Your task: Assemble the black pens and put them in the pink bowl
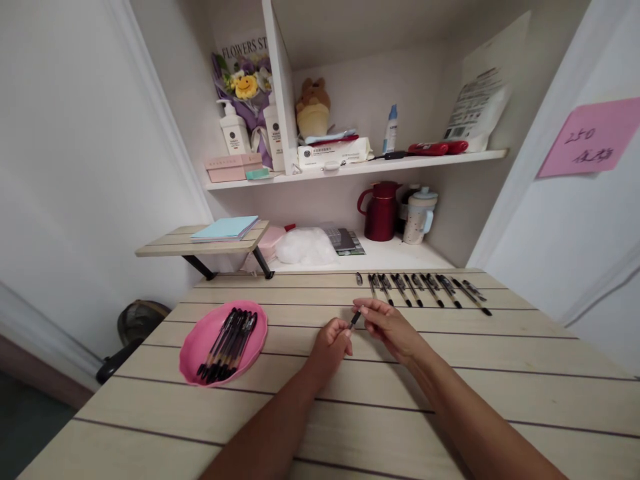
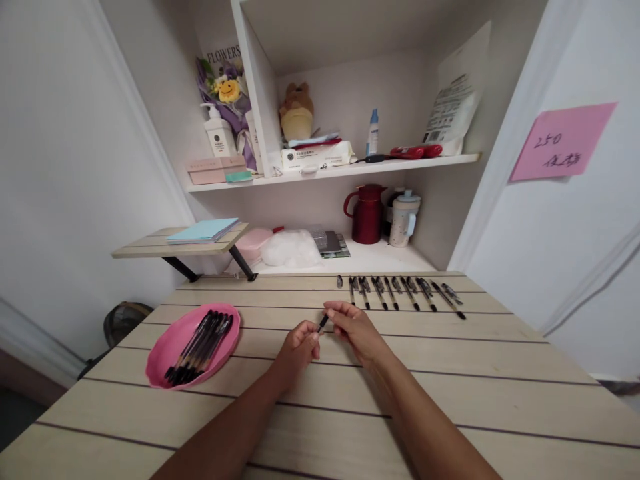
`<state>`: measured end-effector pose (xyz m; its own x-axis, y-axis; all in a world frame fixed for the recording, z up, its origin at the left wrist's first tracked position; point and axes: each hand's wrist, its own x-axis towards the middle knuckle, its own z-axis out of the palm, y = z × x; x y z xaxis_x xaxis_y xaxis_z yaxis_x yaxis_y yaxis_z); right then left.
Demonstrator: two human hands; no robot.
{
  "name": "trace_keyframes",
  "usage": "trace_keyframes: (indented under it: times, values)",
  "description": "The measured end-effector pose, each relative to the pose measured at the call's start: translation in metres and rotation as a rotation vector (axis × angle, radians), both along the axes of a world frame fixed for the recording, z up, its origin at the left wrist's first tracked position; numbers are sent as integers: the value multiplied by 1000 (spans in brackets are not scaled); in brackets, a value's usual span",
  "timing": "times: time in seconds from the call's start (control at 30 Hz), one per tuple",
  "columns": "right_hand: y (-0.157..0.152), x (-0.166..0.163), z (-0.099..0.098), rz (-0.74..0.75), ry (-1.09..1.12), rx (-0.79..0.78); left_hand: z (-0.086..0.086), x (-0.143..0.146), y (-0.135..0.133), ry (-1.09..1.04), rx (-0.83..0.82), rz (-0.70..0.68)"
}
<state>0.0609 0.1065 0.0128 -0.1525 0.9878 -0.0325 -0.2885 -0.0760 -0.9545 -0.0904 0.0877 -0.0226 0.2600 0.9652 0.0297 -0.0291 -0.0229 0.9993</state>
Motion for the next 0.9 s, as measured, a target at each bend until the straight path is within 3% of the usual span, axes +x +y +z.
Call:
trace_keyframes:
  times: [0.2,0.37,0.6,0.73,0.83,0.9]
  values:
    - [1,0,-3,-73,-30,-17,-4,-1,1,16,16,-7]
    - [1,0,-1,1,9,-16,-7,-2,3,1,16,-23]
    - [0,-1,-8,-59,-5,-8,-2,0,0,7,6,-18]
    - [5,4,-4,-10,-56,29,1,1,-1,-43,-35,9]
    - [30,13,10,-115,-293,96,3,-1,0,-132,-80,60]
    - [56,17,22,-251,-738,117,5,-2,1,-192,-109,97]
